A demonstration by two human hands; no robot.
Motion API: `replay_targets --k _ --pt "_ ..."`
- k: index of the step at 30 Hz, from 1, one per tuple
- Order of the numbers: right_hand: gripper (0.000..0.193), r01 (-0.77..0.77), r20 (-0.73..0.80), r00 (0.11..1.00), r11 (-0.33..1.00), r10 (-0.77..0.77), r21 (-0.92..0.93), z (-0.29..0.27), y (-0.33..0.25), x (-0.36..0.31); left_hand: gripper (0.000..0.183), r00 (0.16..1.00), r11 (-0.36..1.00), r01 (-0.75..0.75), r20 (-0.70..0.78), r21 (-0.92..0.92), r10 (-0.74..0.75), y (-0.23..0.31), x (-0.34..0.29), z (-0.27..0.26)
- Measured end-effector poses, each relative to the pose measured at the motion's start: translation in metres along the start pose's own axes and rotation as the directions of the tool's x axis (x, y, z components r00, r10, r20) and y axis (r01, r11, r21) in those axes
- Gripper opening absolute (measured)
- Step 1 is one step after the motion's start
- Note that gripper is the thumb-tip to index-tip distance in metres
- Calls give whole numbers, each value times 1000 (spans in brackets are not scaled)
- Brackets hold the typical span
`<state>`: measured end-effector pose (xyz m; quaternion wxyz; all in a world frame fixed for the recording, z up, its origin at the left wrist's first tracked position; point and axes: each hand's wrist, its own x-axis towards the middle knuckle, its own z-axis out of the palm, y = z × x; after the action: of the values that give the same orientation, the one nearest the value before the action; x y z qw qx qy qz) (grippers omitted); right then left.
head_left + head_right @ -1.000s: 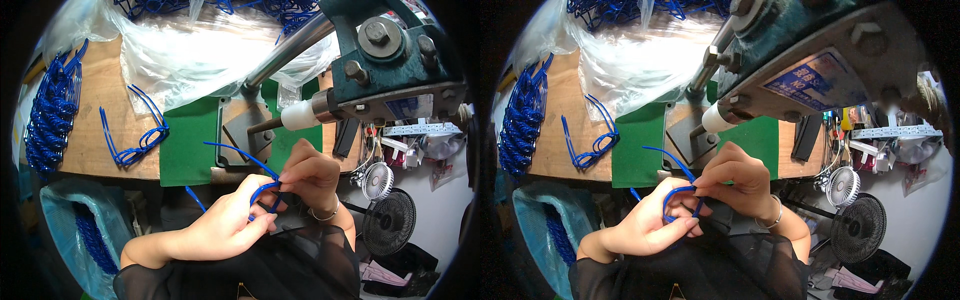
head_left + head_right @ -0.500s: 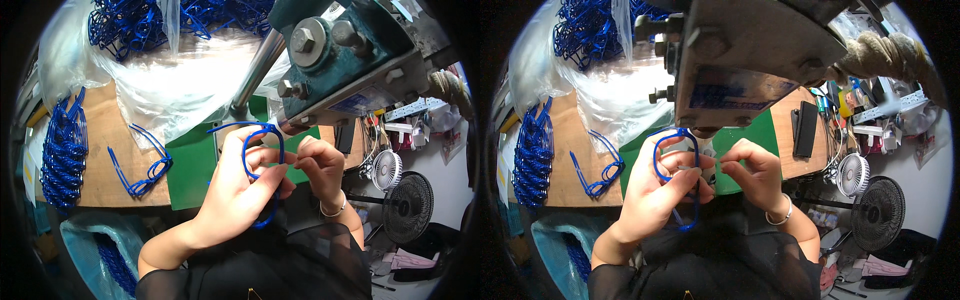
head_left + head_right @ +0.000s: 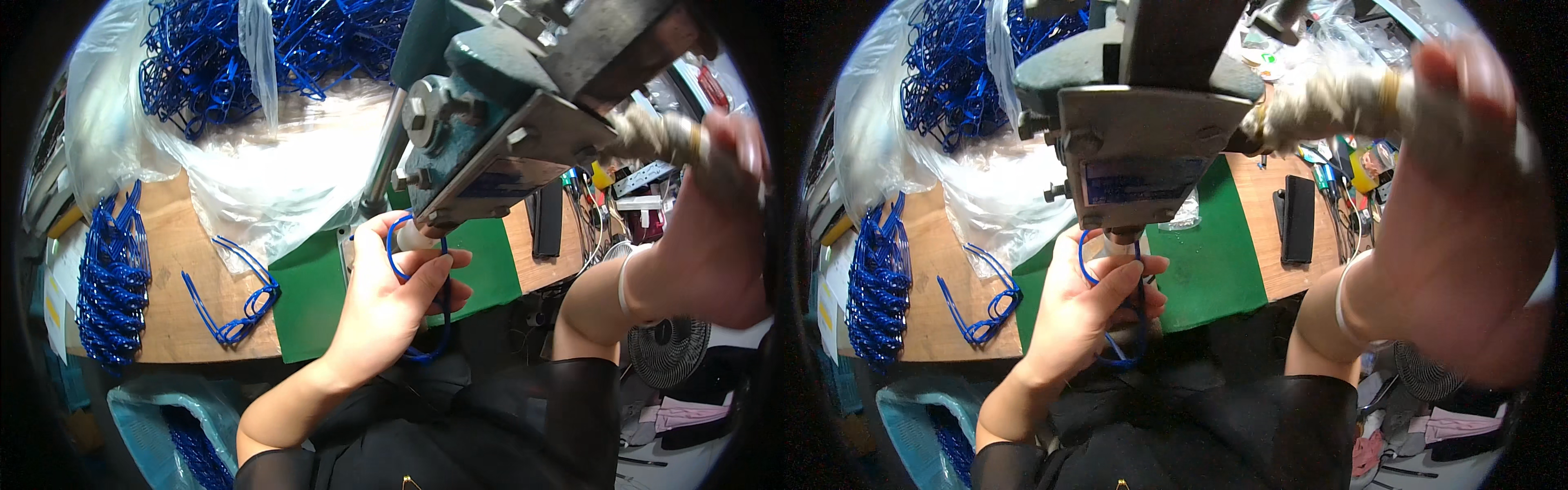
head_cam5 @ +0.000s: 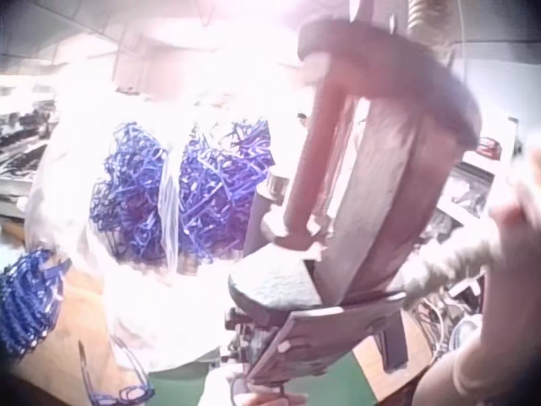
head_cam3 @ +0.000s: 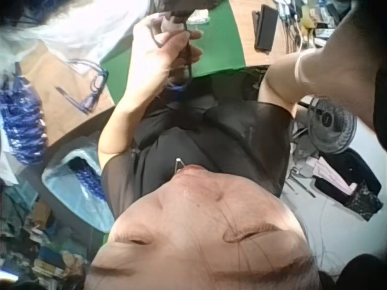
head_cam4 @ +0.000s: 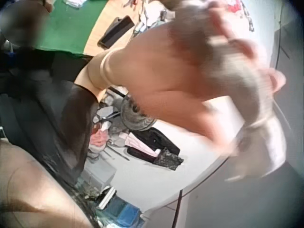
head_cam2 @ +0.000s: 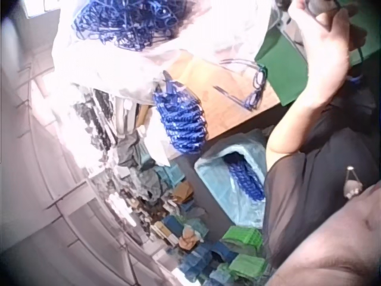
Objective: The person repeatedly picks up blue plastic glasses frames and inserts the temples into a heating machine. After heating, they remove the frames and place them on the table. The process is repeated for multiple frames throughout the clip.
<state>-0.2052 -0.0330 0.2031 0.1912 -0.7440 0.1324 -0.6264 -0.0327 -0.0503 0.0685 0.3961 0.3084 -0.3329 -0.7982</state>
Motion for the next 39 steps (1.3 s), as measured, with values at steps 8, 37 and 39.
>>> replay_targets --k 8,37,39 --pt "28 -87 107 991 996 84 23 -4 -8 -43 44 966 959 -252 -18 127 257 -22 8 14" --pt "57 -310 -36 609 196 792 -930 -14 119 -283 40 998 980 7 55 -201 4 -6 -13 -41" --pt "55 -282 -19 640 211 768 -936 -12 121 -284 38 1000 999 -23 20 -22 24 -9 -24 -56"
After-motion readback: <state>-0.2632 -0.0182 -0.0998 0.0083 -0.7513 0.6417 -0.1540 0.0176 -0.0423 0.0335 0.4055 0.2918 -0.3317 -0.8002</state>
